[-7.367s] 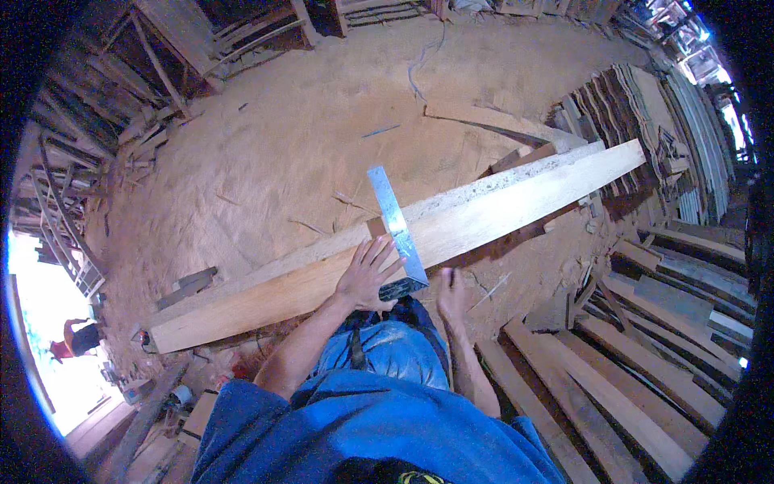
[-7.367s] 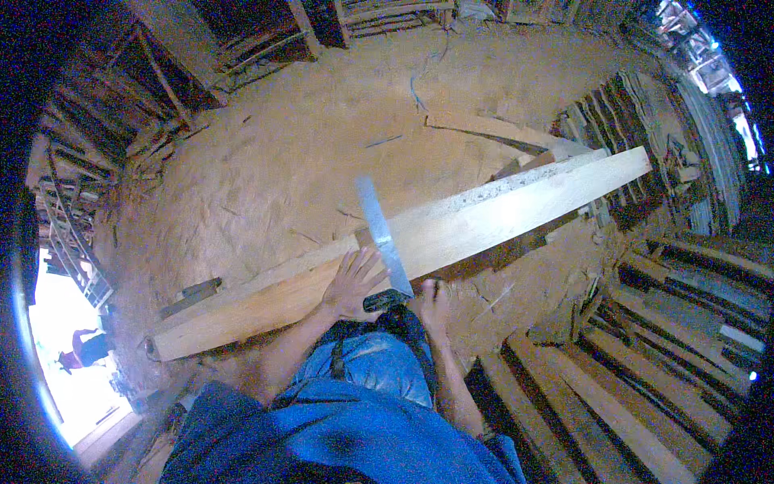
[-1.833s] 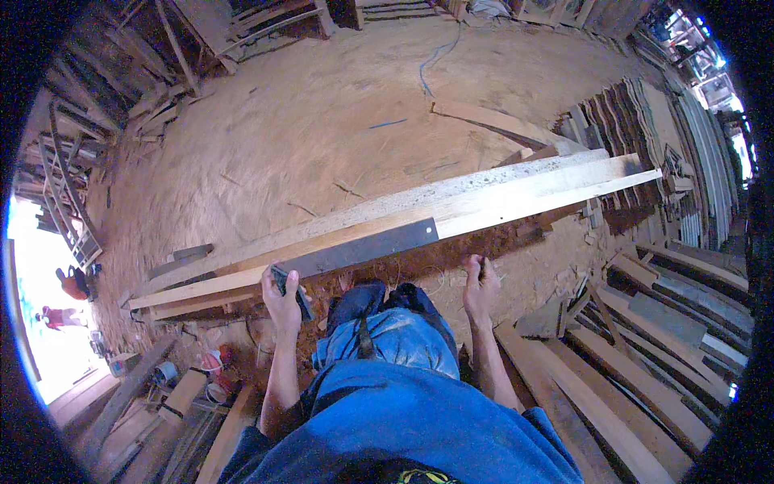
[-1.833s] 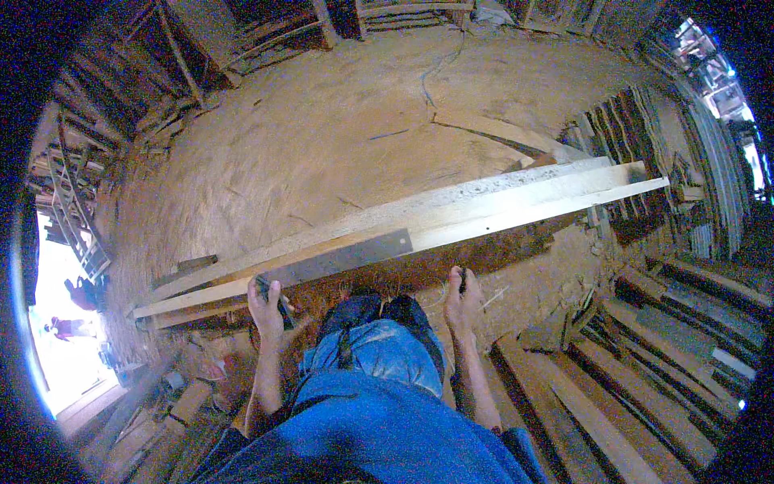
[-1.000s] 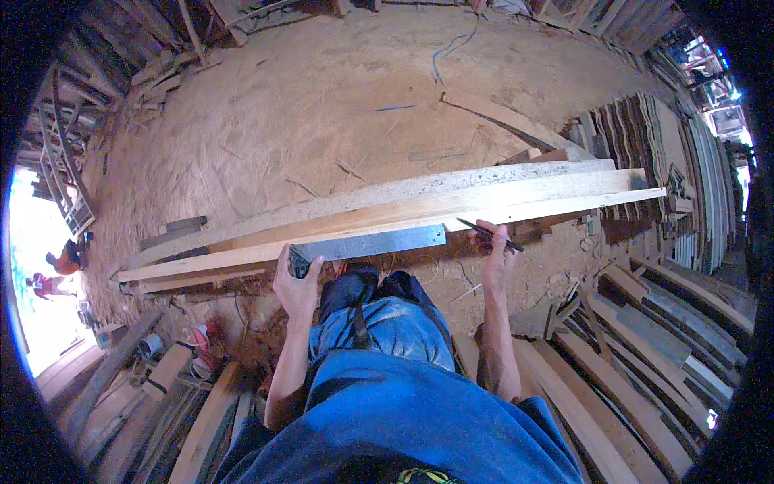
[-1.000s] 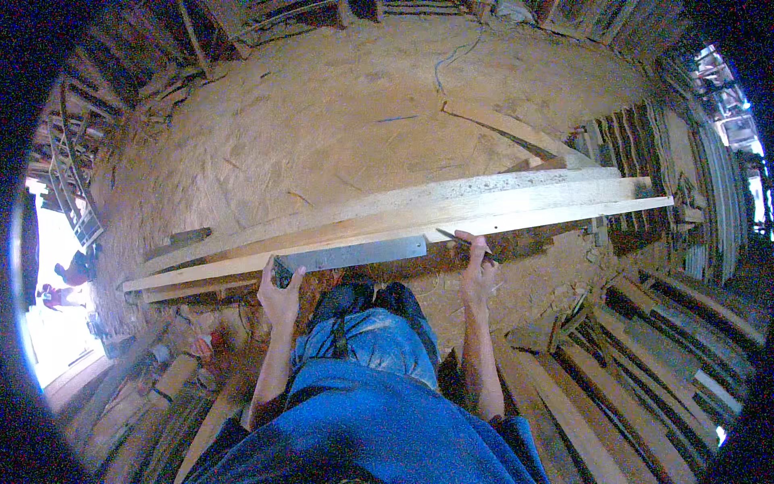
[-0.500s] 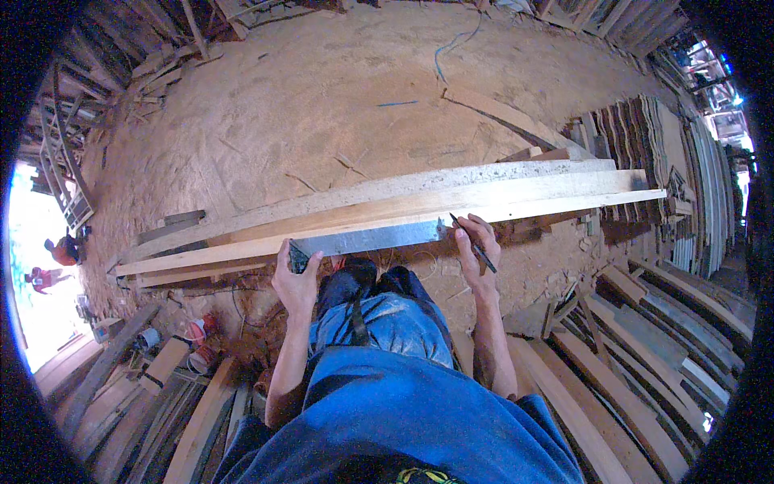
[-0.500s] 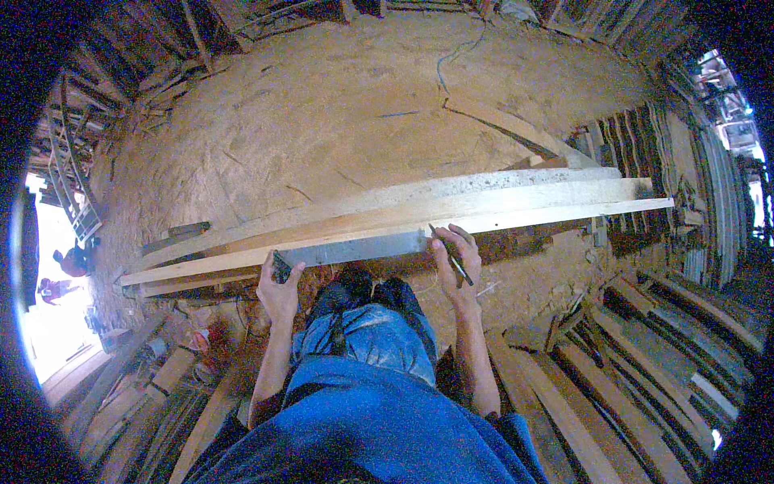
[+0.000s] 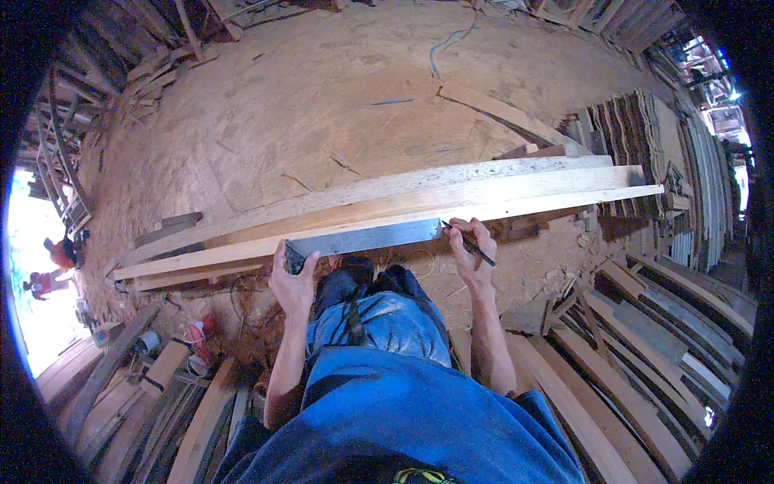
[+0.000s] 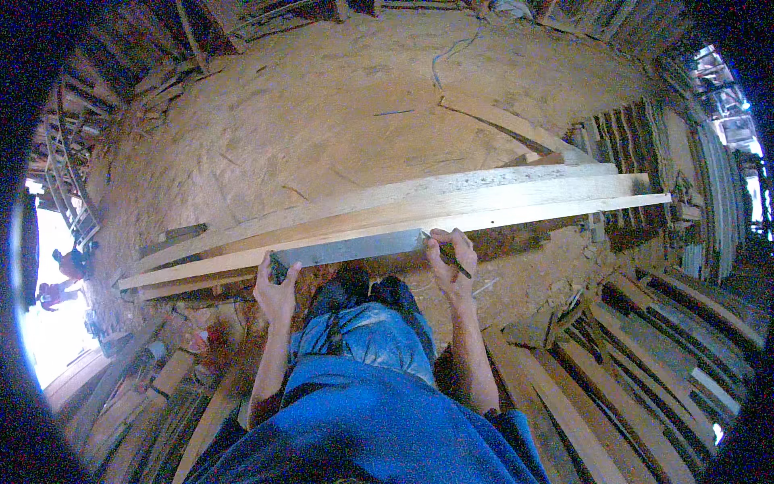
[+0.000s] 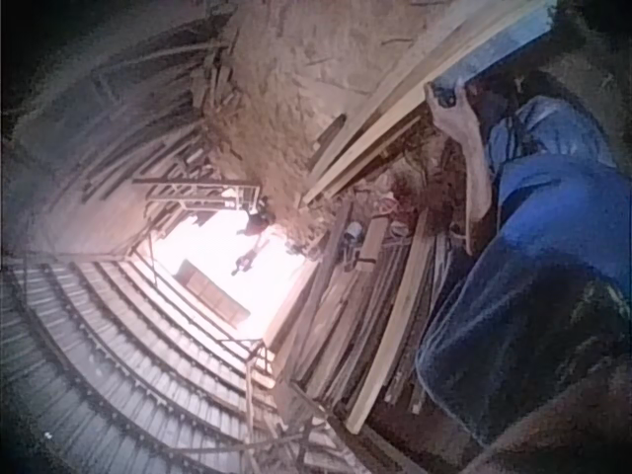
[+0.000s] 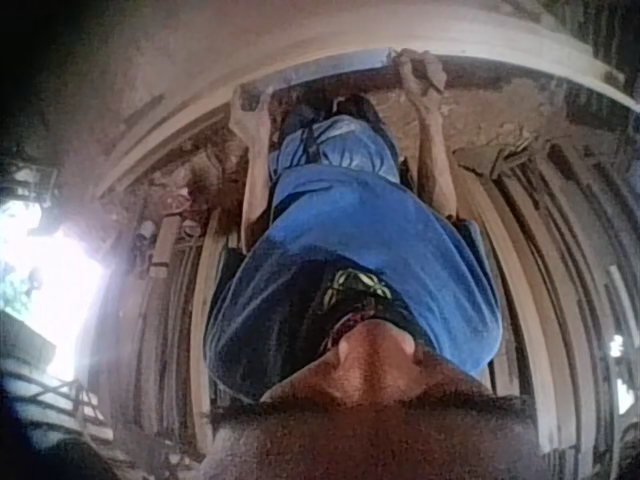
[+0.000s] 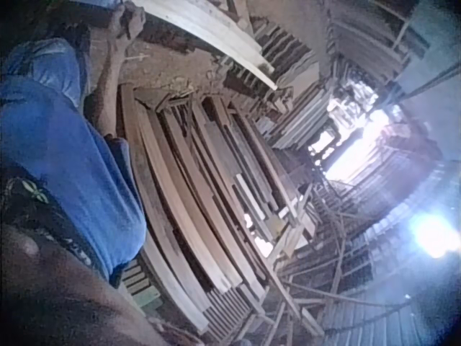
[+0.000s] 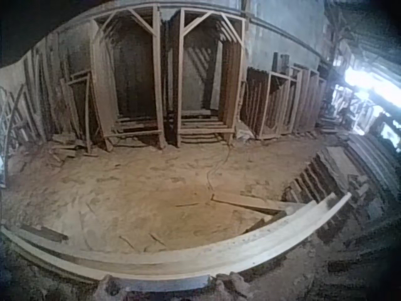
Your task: The person uses a square ruler and pencil to mark measurements on a long wooden plank. They repeatedly position the square, draw lines, and reposition the plank to mark multiple points along its length.
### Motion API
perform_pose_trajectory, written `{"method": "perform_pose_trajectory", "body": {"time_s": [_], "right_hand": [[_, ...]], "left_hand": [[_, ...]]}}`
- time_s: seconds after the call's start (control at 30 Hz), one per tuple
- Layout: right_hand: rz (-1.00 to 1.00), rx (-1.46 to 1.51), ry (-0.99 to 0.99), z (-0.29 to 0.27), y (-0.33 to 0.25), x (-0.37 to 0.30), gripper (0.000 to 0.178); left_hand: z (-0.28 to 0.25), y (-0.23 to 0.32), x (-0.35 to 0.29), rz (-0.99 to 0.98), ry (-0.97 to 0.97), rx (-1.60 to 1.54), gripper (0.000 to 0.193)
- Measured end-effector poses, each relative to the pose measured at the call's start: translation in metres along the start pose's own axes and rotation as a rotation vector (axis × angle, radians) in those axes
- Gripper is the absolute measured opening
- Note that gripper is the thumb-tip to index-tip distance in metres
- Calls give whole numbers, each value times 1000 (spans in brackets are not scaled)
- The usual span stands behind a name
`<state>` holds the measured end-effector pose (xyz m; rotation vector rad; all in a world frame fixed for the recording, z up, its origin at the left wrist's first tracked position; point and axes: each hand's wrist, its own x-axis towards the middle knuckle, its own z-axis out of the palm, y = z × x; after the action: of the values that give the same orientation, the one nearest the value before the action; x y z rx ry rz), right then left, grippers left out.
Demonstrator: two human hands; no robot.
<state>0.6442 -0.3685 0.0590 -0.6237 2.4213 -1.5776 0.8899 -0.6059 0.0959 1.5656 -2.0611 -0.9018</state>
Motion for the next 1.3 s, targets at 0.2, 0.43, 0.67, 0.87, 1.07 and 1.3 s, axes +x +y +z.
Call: {"method": "perform_pose_trajectory", "body": {"time_s": [0.2, 0.43, 0.67, 0.87, 1.07, 1.3], "right_hand": [[-22, -26, 47, 2, -6, 1, 13], [-112, -158, 2, -1, -10, 7, 12], [-81, -52, -41, -2, 2, 12, 14], [34, 80, -174, 14, -52, 28, 21], [100, -16, -355, 53, -53, 43, 31], [-81, -154, -304, 84, -22, 50, 37]], "left_hand": [[3, -7, 0, 20, 4, 18, 78], [5, -9, 1, -32, -13, -18, 77], [1, 3, 0, -20, -20, 49, 78], [-2, 8, -2, -10, 9, -11, 75], [1, 0, 1, 27, 10, 59, 75], [0, 2, 0, 35, 9, -2, 74]]}}
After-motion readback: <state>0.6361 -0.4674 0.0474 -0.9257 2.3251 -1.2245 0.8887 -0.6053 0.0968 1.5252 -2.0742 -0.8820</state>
